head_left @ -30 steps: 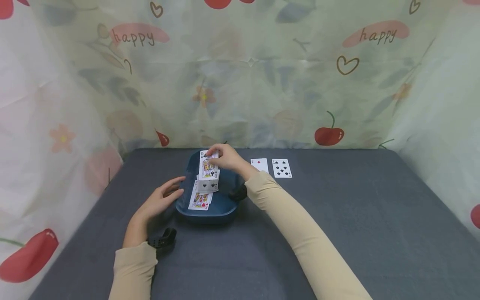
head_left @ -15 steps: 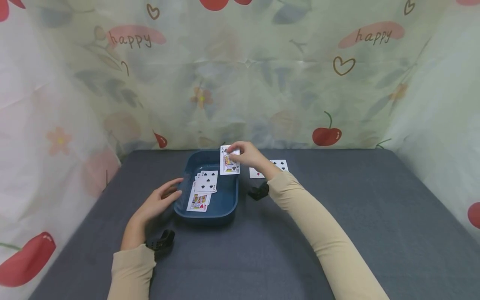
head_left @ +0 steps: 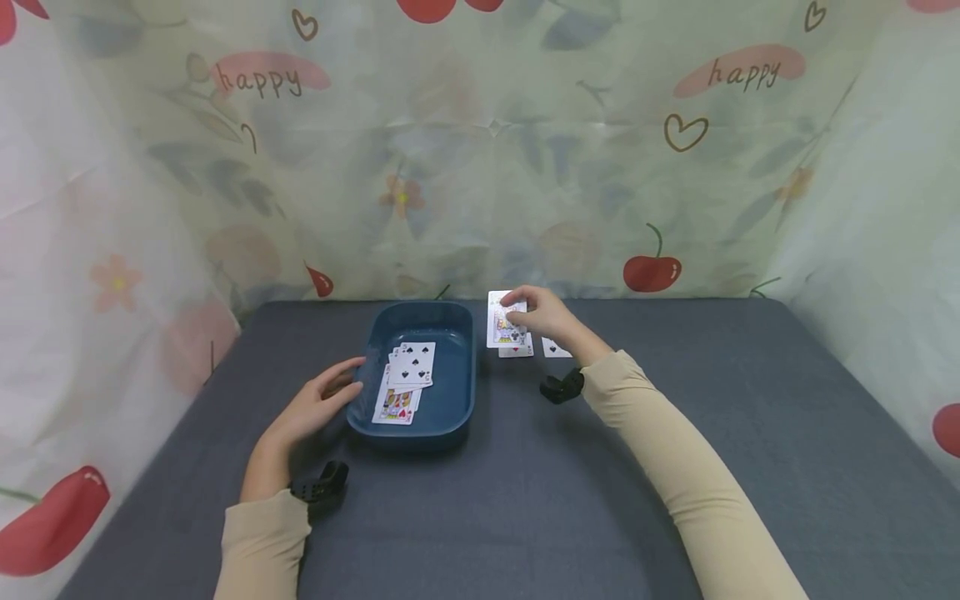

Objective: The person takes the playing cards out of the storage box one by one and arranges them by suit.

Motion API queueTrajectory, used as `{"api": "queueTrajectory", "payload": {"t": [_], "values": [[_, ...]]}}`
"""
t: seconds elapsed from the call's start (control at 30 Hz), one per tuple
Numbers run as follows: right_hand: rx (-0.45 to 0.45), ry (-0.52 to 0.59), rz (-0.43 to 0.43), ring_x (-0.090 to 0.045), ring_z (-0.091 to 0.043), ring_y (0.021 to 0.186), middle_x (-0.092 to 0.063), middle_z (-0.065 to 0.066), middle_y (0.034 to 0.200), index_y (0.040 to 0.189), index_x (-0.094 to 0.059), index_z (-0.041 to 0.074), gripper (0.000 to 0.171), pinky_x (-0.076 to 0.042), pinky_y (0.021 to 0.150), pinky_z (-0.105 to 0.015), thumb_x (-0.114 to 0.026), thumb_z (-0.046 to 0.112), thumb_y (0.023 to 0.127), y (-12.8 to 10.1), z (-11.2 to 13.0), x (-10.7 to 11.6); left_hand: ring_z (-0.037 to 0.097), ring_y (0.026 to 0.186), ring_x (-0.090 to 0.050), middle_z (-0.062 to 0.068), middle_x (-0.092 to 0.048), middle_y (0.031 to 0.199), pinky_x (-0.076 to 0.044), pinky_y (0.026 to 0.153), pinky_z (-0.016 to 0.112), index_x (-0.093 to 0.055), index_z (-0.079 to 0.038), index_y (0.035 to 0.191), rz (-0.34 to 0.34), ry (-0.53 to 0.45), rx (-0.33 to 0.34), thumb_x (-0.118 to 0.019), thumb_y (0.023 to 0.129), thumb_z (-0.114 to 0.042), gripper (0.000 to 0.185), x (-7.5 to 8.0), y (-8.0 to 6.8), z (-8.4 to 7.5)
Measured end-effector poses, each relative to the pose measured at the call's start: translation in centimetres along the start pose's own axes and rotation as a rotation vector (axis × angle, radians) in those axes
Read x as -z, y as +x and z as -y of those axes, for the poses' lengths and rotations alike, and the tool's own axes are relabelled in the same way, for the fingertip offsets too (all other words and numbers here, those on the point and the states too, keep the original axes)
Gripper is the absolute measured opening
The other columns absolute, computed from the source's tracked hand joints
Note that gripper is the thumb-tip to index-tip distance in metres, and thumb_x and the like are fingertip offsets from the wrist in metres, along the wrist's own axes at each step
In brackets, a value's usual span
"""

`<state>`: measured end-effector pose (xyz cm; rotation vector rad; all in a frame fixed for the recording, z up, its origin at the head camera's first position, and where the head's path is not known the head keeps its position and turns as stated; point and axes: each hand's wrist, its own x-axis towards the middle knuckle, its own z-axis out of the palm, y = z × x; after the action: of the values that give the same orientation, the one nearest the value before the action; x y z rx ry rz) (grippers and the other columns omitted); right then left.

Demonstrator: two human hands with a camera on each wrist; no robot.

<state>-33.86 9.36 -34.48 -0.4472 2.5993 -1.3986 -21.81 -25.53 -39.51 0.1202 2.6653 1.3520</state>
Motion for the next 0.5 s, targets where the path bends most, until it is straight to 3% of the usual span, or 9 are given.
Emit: {"api": "queueTrajectory", "payload": {"t": [0.07, 0.17, 0.3, 0.5], "values": [[-0.004, -0.017, -0.005, -0.046, -0.021, 0.081, -0.053, -0.015, 0.128, 0.117, -0.059, 0.007, 0.027, -0.041, 0.064, -0.028, -0.056, 0.014, 0.091, -0.3, -0.5, 0.5, 0.042, 0.137, -0.031, 0.021, -0.027, 0.151, -0.029, 0.107, 0.06, -0.03, -0.021, 0.146, 0.0, 0.004, 0.003, -0.048, 0.097, -0.036, 0.055, 0.0, 0.0, 0.0], [-0.002, -0.031, -0.015, -0.047, -0.021, 0.083, -0.053, -0.014, 0.13, 0.118, -0.06, 0.007, 0.028, -0.04, 0.065, -0.026, -0.056, 0.015, 0.091, -0.7, -1.3, 1.3, 0.042, 0.137, -0.03, 0.021, -0.027, 0.152, -0.029, 0.107, 0.06, -0.03, -0.021, 0.146, 0.001, 0.004, 0.003, -0.048, 0.097, -0.036, 0.055, 0.0, 0.0, 0.0], [-0.005, -0.031, -0.038, -0.05, -0.025, 0.106, -0.051, -0.016, 0.135, 0.12, -0.059, 0.004, 0.03, -0.042, 0.078, -0.028, -0.056, 0.013, 0.091, -1.0, -2.3, 2.2, 0.042, 0.137, -0.03, 0.021, -0.027, 0.152, -0.029, 0.107, 0.06, -0.029, -0.021, 0.146, 0.003, 0.002, 0.004, -0.048, 0.096, -0.037, 0.056, 0.0, 0.0, 0.1], [-0.076, -0.014, -0.072, -0.046, -0.031, 0.12, -0.047, -0.018, 0.139, 0.124, -0.055, 0.004, 0.033, -0.044, 0.088, -0.037, -0.053, 0.01, 0.092, -1.5, -4.0, 3.8, 0.042, 0.137, -0.03, 0.021, -0.028, 0.151, -0.029, 0.107, 0.061, -0.029, -0.021, 0.147, 0.005, 0.001, 0.005, -0.048, 0.097, -0.037, 0.055, 0.0, 0.1, 0.2]]}}
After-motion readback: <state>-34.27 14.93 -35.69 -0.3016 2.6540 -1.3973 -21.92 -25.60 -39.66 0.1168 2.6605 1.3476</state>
